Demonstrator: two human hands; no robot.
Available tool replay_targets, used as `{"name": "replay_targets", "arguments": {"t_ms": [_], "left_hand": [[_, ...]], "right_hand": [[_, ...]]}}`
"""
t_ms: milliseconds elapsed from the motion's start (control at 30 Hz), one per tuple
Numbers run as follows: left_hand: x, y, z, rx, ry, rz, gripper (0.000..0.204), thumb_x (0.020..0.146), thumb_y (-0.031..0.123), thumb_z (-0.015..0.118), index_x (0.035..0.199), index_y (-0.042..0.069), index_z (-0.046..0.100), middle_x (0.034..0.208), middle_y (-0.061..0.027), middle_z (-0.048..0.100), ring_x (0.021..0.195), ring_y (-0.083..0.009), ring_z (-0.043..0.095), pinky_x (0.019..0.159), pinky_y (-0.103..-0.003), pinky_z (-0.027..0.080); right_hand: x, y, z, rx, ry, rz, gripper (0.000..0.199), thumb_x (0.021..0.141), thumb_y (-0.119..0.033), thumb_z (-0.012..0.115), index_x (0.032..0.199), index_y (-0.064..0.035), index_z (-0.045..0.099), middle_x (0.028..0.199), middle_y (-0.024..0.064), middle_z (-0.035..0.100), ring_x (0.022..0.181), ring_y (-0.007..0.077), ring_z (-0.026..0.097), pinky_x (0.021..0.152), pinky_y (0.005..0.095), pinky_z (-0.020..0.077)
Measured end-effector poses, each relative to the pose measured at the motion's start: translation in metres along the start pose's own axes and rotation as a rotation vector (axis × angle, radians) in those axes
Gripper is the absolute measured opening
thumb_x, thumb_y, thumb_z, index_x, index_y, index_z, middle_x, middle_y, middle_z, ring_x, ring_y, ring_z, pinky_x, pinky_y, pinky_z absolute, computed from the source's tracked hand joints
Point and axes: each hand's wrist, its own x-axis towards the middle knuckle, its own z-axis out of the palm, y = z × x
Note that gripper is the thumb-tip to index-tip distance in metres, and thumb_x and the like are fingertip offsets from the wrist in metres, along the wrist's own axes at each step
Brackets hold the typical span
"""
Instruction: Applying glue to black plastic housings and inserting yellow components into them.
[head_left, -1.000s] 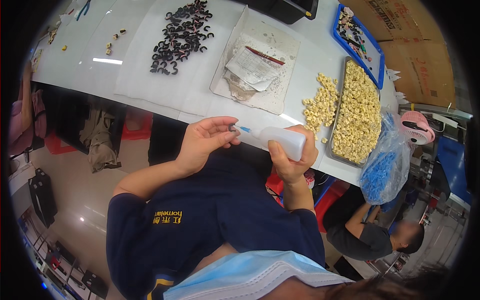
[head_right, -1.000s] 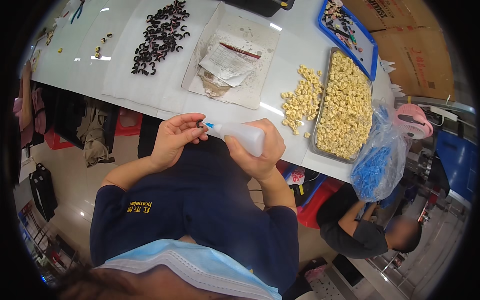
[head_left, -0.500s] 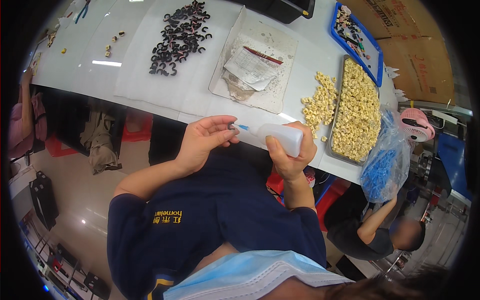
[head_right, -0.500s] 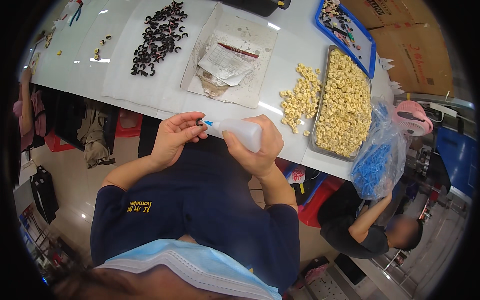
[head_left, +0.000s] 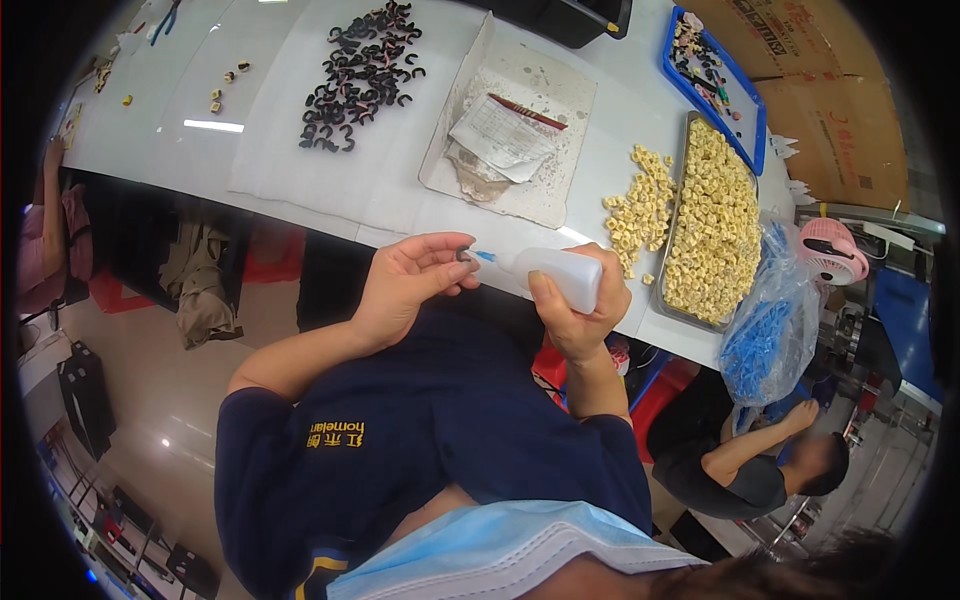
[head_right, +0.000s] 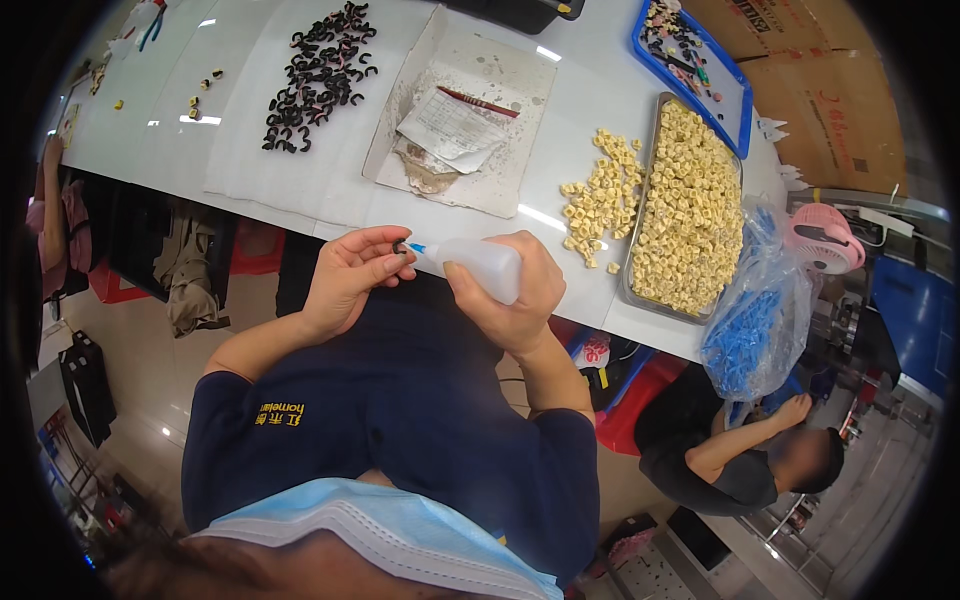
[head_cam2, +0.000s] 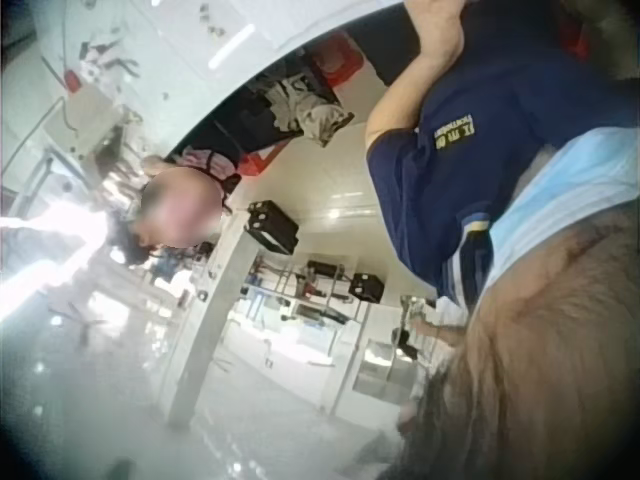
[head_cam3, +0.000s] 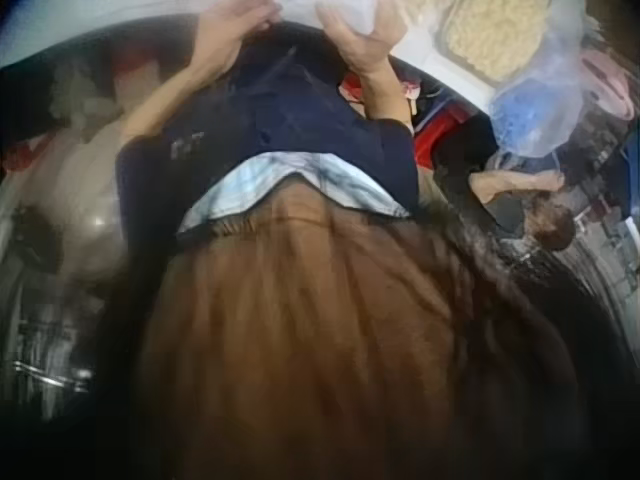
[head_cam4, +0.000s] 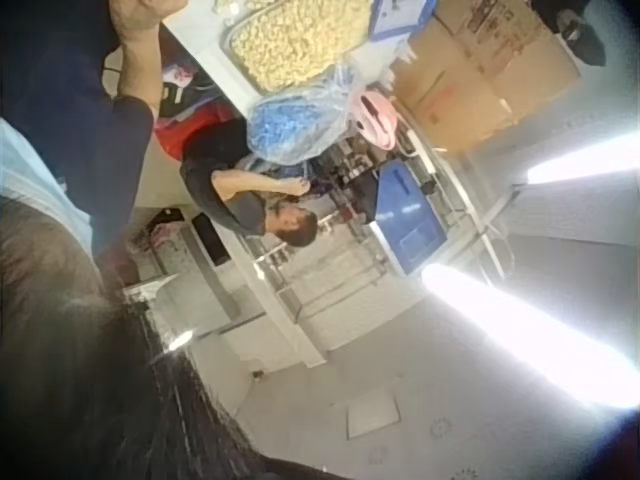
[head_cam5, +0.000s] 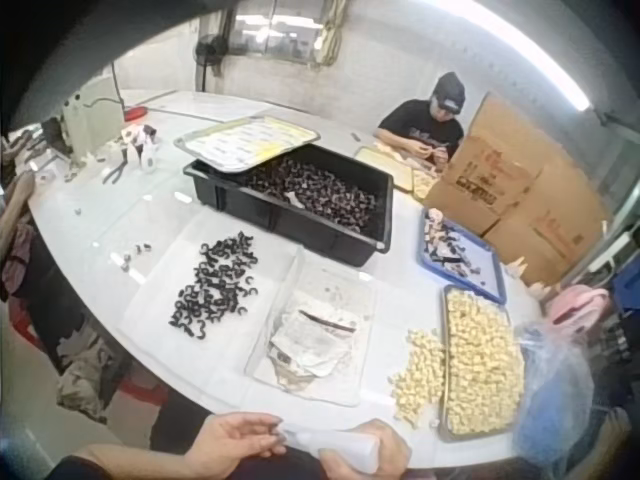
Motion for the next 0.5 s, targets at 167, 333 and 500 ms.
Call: {"name": "replay_targets", "arguments": {"t_ms": [167, 333, 500], "left_hand": [[-0.0005, -0.0002, -0.0007, -0.007, -0.004, 0.002, 0.033, 0.085, 0.006, 0.061, 0.115, -0.001, 0.054, 0.097, -0.0089, 0.064, 0.084, -0.0138, 0.063, 0.071, -0.021, 0.047], [0.0001, -0.0010, -0.0010, -0.006, -0.006, 0.002, 0.032, 0.085, 0.006, 0.061, 0.115, -0.001, 0.055, 0.097, -0.0089, 0.064, 0.084, -0.0140, 0.063, 0.071, -0.021, 0.047], [0.0001, -0.0022, -0.0012, 0.000, -0.007, 0.006, 0.032, 0.084, 0.006, 0.061, 0.115, -0.001, 0.055, 0.097, -0.0088, 0.064, 0.084, -0.0142, 0.063, 0.070, -0.021, 0.047]], "right_hand": [[-0.0022, -0.0025, 0.0014, 0.035, 0.052, 0.090, 0.028, 0.064, -0.012, 0.077, 0.082, -0.0022, 0.056, 0.069, 0.0078, 0.058, 0.057, 0.0195, 0.057, 0.051, 0.0281, 0.0438], [-0.0026, -0.0029, 0.0017, 0.045, 0.067, 0.096, 0.029, 0.064, -0.012, 0.077, 0.082, -0.0018, 0.056, 0.069, 0.0082, 0.058, 0.057, 0.0199, 0.057, 0.051, 0.0282, 0.0439], [-0.0029, -0.0023, 0.0026, 0.038, 0.046, 0.093, 0.030, 0.065, -0.012, 0.077, 0.083, -0.0013, 0.056, 0.070, 0.0087, 0.059, 0.057, 0.0187, 0.058, 0.052, 0.0279, 0.0444]]}}
